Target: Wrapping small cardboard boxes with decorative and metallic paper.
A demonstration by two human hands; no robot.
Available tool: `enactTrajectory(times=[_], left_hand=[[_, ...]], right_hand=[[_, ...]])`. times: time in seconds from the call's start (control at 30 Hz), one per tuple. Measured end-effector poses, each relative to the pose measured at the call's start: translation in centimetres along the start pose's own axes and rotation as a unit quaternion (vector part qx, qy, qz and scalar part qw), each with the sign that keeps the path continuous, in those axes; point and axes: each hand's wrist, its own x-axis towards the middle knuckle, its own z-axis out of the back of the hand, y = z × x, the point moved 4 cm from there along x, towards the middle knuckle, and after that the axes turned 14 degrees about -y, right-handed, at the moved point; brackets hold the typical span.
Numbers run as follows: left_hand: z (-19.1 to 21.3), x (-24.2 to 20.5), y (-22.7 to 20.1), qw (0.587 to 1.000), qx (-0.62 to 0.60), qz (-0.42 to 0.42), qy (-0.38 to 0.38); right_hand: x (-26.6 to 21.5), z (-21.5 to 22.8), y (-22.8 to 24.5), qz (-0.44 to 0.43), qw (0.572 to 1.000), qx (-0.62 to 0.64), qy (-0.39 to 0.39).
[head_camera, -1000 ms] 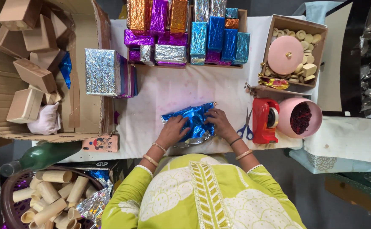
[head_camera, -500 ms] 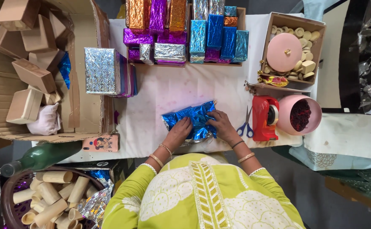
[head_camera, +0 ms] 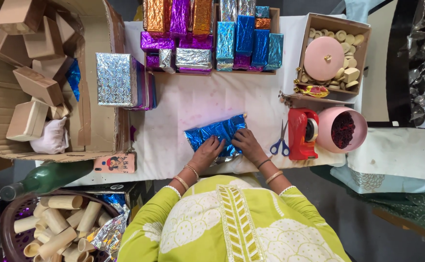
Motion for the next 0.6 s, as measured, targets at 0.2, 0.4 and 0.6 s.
enactTrajectory(times=[0.2, 0.4, 0.6], left_hand=[[-1.3, -0.6, 0.1, 1.000, 0.021, -0.018, -0.002], [-0.4, -0.2, -0.1, 1.000, 0.017, -0.016, -0.003], [-1.1, -0.6, -0.1, 0.999, 0.035, -0.025, 0.002]], right_hand=[[-1.0, 0.5, 0.2, -0.027, 0.999, 0.011, -0.018], [-4.4, 0.4, -2.0, -0.052, 0.998, -0.009, -0.037], [-4.2, 0.9, -4.0, -0.337, 0.932, 0.077, -0.104]])
